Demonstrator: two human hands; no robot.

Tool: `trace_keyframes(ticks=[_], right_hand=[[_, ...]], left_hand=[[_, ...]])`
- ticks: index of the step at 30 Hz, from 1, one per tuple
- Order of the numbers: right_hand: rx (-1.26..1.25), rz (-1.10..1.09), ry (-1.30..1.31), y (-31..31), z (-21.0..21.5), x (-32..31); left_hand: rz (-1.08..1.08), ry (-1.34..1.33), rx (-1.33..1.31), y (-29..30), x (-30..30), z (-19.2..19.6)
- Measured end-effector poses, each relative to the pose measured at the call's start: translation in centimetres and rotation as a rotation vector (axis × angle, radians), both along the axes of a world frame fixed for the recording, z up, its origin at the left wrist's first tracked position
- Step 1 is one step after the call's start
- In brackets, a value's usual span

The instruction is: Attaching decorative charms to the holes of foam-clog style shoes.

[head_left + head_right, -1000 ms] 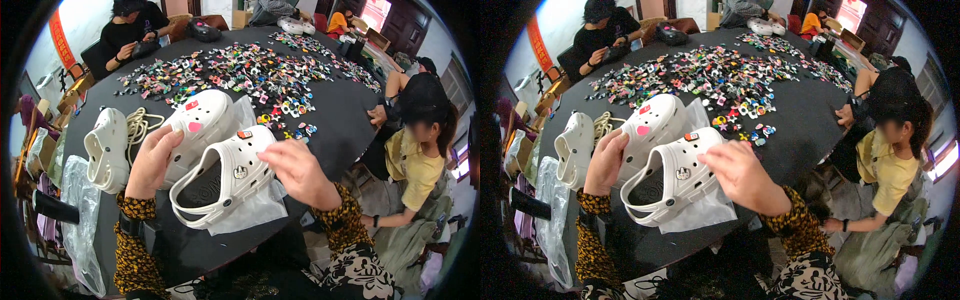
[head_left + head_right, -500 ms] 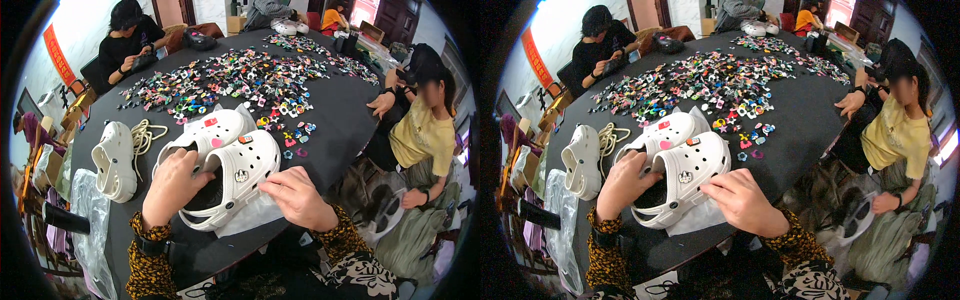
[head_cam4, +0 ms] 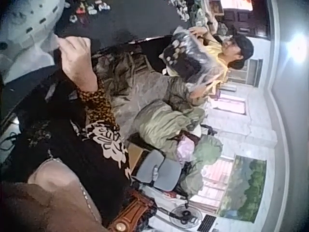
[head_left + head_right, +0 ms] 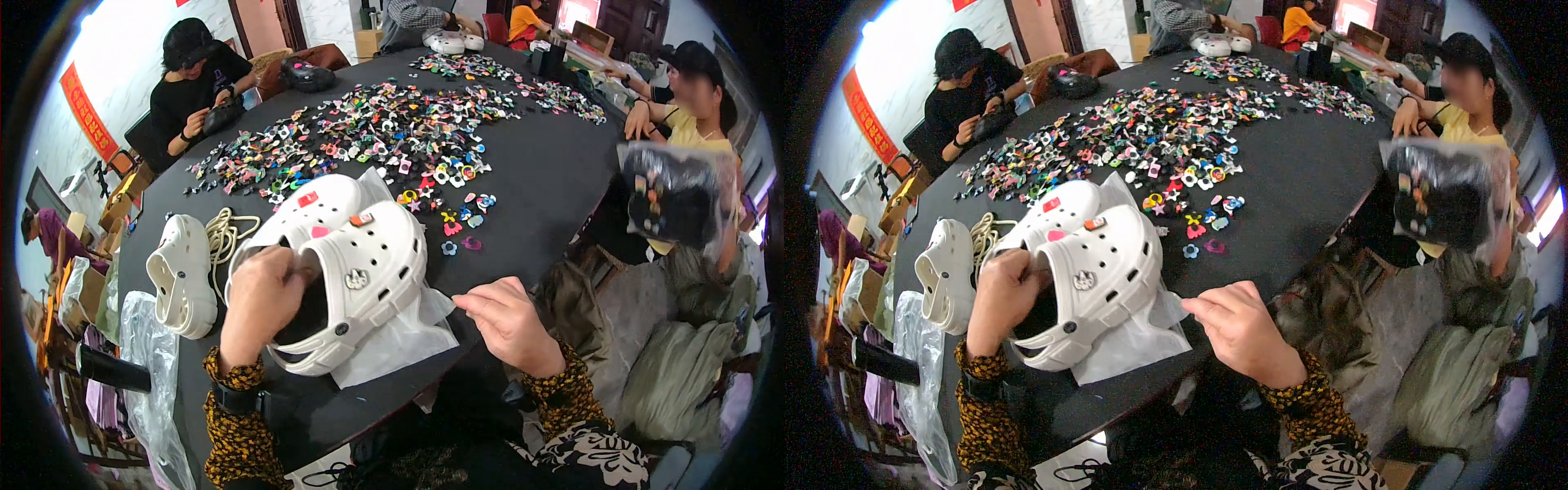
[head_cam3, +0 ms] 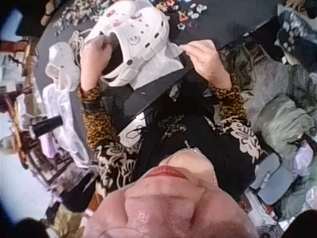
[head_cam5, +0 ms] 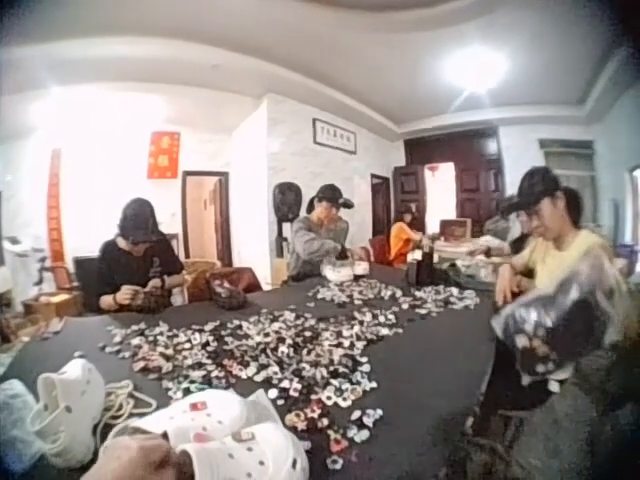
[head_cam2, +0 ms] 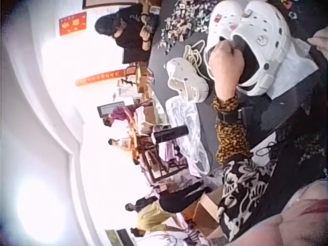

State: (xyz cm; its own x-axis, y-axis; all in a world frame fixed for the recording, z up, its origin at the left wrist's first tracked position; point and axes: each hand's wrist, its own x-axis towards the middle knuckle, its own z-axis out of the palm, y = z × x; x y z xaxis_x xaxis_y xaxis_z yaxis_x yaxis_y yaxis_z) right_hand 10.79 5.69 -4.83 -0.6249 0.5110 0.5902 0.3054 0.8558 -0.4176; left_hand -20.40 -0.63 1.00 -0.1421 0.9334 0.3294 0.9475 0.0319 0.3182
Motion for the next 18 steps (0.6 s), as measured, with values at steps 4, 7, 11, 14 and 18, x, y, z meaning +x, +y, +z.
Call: trace_keyframes(ticks=[4,7,11,14,18], right_hand=[[-0.033,-0.002,0.001,0.6,-0.3,0.2],[-0.090,0.015,0.023,1.6,-0.8,-0.3],[-0.545,0.055,0.172,3.3,-1.1,-2.0],[-0.788,0.114,-0.116,4.8,-0.7,-2.8],[-0.881,0.111,-0.157,6.2,-0.5,-4.7]], left_hand=[[0.092,-0.103,0.089,-0.2,-0.7,0.5],[0.124,-0.088,0.065,-0.5,-0.6,0.0],[0.149,-0.032,-0.040,-0.2,-0.3,-1.3],[0.103,-0.014,0.012,-0.4,-0.6,-1.9],[0.084,-0.023,0.033,0.0,-1.3,-2.2]])
